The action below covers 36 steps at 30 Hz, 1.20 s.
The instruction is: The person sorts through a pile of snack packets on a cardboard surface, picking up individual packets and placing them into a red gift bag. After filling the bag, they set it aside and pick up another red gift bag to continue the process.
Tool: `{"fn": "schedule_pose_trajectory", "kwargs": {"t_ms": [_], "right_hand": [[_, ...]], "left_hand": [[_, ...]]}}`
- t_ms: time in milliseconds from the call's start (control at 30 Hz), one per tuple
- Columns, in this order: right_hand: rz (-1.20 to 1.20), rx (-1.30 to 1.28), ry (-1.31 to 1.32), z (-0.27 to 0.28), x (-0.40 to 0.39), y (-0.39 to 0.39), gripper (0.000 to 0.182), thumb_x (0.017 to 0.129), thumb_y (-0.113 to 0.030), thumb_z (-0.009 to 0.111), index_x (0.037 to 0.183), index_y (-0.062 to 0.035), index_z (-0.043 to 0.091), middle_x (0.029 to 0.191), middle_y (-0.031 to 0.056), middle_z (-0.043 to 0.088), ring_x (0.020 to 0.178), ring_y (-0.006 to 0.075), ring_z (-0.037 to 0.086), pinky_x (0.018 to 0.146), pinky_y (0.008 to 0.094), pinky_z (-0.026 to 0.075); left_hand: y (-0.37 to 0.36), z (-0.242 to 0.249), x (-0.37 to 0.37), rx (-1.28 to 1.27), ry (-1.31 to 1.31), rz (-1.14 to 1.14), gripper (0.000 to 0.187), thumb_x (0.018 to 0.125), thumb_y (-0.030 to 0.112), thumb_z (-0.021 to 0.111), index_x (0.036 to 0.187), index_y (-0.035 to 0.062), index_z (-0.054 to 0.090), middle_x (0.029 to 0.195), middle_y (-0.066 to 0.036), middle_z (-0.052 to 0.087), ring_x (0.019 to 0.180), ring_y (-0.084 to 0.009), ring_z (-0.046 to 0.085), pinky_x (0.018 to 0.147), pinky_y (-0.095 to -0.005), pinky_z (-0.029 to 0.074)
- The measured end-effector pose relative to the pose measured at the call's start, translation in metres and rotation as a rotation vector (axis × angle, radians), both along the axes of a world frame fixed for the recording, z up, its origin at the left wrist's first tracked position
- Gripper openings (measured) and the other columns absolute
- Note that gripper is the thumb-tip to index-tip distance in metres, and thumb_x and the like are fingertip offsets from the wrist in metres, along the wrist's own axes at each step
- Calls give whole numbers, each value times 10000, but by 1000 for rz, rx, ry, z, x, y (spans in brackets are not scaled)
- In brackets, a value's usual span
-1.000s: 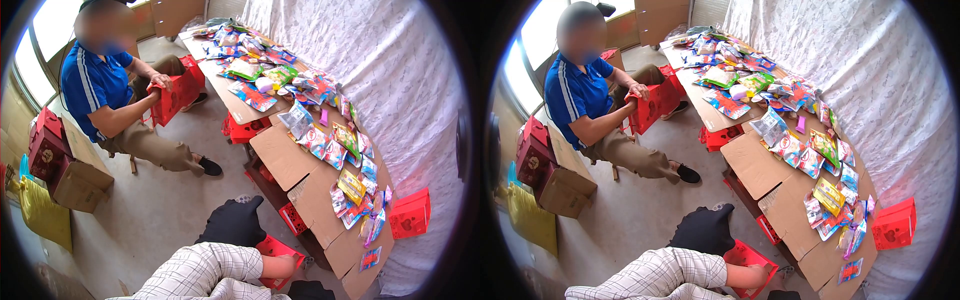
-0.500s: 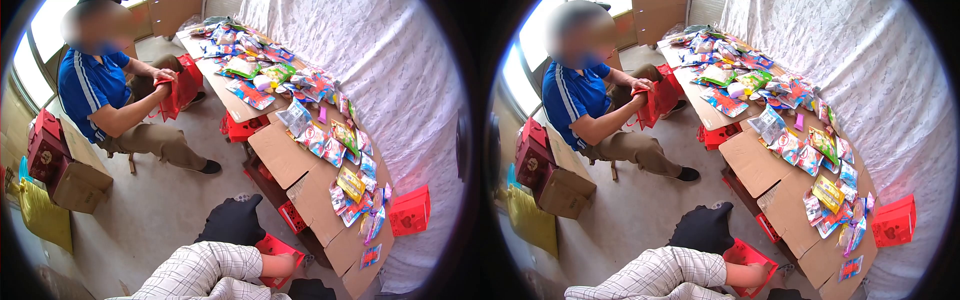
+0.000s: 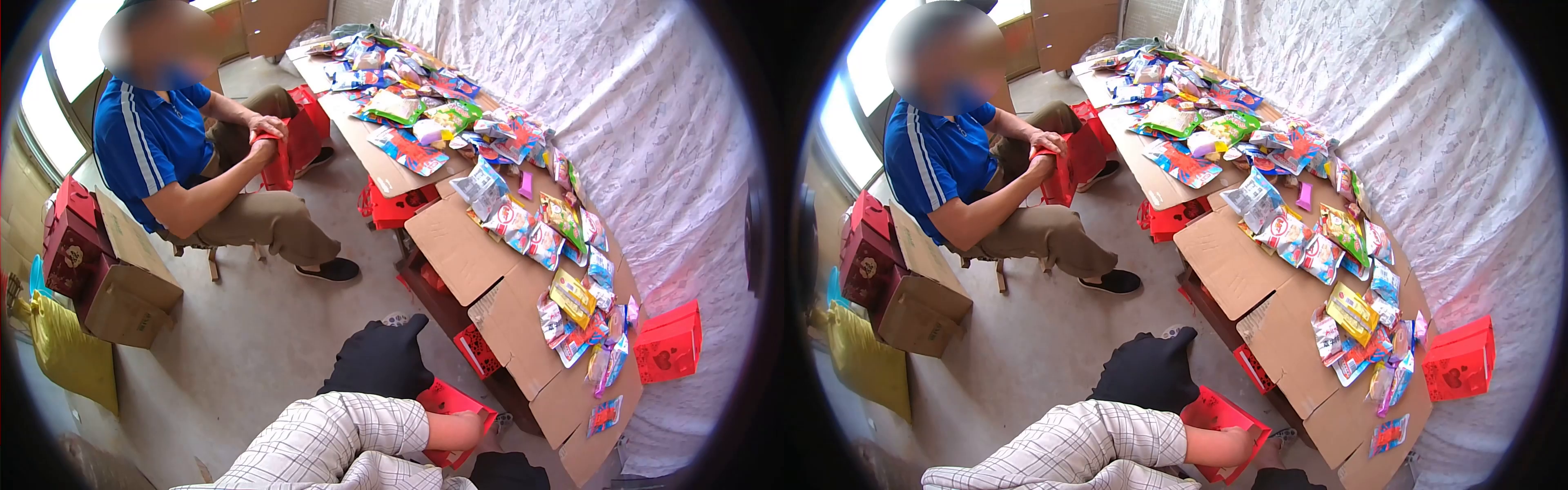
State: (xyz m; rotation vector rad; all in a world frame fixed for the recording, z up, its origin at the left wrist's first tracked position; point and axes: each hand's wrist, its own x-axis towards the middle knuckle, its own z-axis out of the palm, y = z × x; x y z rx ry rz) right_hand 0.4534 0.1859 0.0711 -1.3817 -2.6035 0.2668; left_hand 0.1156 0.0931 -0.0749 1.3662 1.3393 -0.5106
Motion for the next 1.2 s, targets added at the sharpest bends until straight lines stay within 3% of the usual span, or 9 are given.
{"fn": "schedule_pose_trajectory", "kwargs": {"t_ms": [133, 200, 233, 300, 433, 600, 700, 800, 1200], "right_hand": [[9, 3, 5, 0, -5, 0, 362, 985, -190, 517, 1247, 41, 612, 1293, 237, 613, 1210, 398, 557, 1061, 462, 407], [13, 5, 8, 1, -7, -1, 360, 984, -188, 518, 1245, 41, 614, 1291, 236, 614, 1209, 398, 558, 1061, 462, 407], [15, 7, 9, 1, -8, -1, 360, 983, -188, 519, 1244, 41, 614, 1291, 236, 614, 1208, 398, 558, 1061, 462, 407], [18, 8, 11, 3, -10, -1, 358, 982, -187, 520, 1241, 41, 616, 1289, 236, 615, 1207, 399, 559, 1060, 462, 407], [21, 14, 14, 7, -14, -3, 355, 980, -184, 522, 1236, 42, 619, 1286, 235, 617, 1205, 399, 560, 1060, 462, 408], [21, 23, 20, 12, -20, -5, 352, 978, -181, 524, 1231, 43, 623, 1282, 234, 619, 1202, 399, 562, 1059, 463, 409], [21, 31, 20, 18, -31, -11, 349, 974, -180, 528, 1225, 40, 626, 1279, 232, 621, 1200, 399, 562, 1059, 462, 408], [42, 46, 16, 22, -41, -15, 341, 963, -179, 539, 1213, 33, 635, 1271, 226, 626, 1195, 398, 561, 1060, 462, 406], [82, 70, 4, 28, -63, -19, 322, 921, -169, 584, 1184, -1, 662, 1271, 197, 633, 1199, 379, 553, 1068, 458, 395]], "left_hand": [[-17, 42, -17, 221, 30, -75, 317, 888, 272, 686, 1176, 153, 744, 1185, -61, 721, 1044, -297, 706, 912, -440, 563], [-7, 43, -18, 6, 29, -145, 338, 882, 296, 689, 1184, 152, 740, 1197, -59, 716, 1063, -294, 699, 923, -443, 557], [-5, 39, -16, 7, 29, -145, 338, 882, 296, 689, 1184, 152, 740, 1197, -59, 716, 1063, -294, 699, 923, -443, 557], [-5, 33, -13, -45, -11, -117, 443, 915, 374, 661, 1328, 214, 651, 1356, -6, 631, 1245, -308, 594, 1028, -520, 471], [4, 26, -9, -69, 1, -304, 460, 898, 353, 690, 1337, 221, 644, 1357, 0, 630, 1253, -300, 589, 1020, -512, 480], [-3, 1, 0, 45, 6, 21, 499, 849, 325, 757, 1328, 230, 653, 1348, 1, 636, 1239, -290, 600, 1000, -488, 501], [-27, 73, -28, 165, -10, -92, 482, 845, 331, 758, 1305, 219, 671, 1339, -2, 642, 1223, -296, 611, 987, -486, 511], [-33, 80, -29, 182, -3, -15, 512, 756, 314, 835, 1246, 237, 707, 1301, -1, 664, 1160, -267, 648, 953, -448, 544], [-47, 92, -33, 277, 63, 53, 421, 805, 273, 798, 1213, 195, 728, 1232, -27, 701, 1074, -295, 692, 869, -489, 578]]}}
